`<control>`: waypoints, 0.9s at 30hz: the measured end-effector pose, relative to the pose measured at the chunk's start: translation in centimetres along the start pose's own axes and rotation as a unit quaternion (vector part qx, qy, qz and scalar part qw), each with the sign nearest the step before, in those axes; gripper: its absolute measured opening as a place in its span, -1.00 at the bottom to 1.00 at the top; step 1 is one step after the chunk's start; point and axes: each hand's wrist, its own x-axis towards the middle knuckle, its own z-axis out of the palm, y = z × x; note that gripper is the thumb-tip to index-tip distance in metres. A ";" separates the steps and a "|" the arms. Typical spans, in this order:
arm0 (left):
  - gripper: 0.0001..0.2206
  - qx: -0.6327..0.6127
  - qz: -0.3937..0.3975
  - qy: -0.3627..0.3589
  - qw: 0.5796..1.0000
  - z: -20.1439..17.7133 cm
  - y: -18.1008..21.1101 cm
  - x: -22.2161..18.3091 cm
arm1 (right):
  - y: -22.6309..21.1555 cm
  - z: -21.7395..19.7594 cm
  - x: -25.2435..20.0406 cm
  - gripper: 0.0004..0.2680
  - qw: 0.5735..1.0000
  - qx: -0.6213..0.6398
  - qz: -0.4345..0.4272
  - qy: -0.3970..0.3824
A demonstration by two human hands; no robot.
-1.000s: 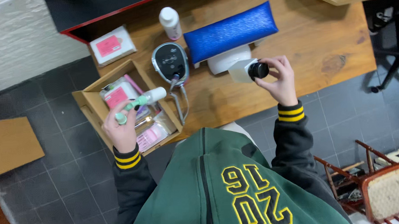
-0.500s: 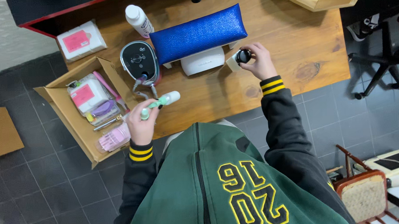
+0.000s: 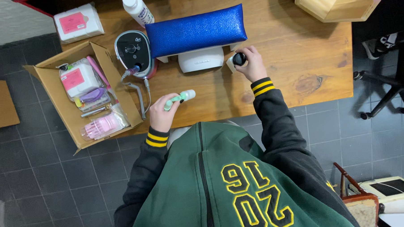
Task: The person opens a cardboard box and removes various beauty and nail care items, placing them individually onto a wooden table.
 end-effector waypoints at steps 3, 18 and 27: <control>-0.79 0.007 0.004 0.000 1.000 1.0 -0.1 0.4 | 1.0 0.6 -0.1 -0.60 1.000 0.010 0.000 0.009; -0.82 0.047 0.121 -0.061 0.990 9.0 -1.2 3.0 | -10.2 1.4 -7.1 -0.56 0.975 0.116 -0.152 -0.115; -0.58 -0.081 0.043 -0.140 0.986 11.4 0.1 3.9 | -4.4 3.0 -8.2 -0.68 0.991 0.104 -0.066 -0.054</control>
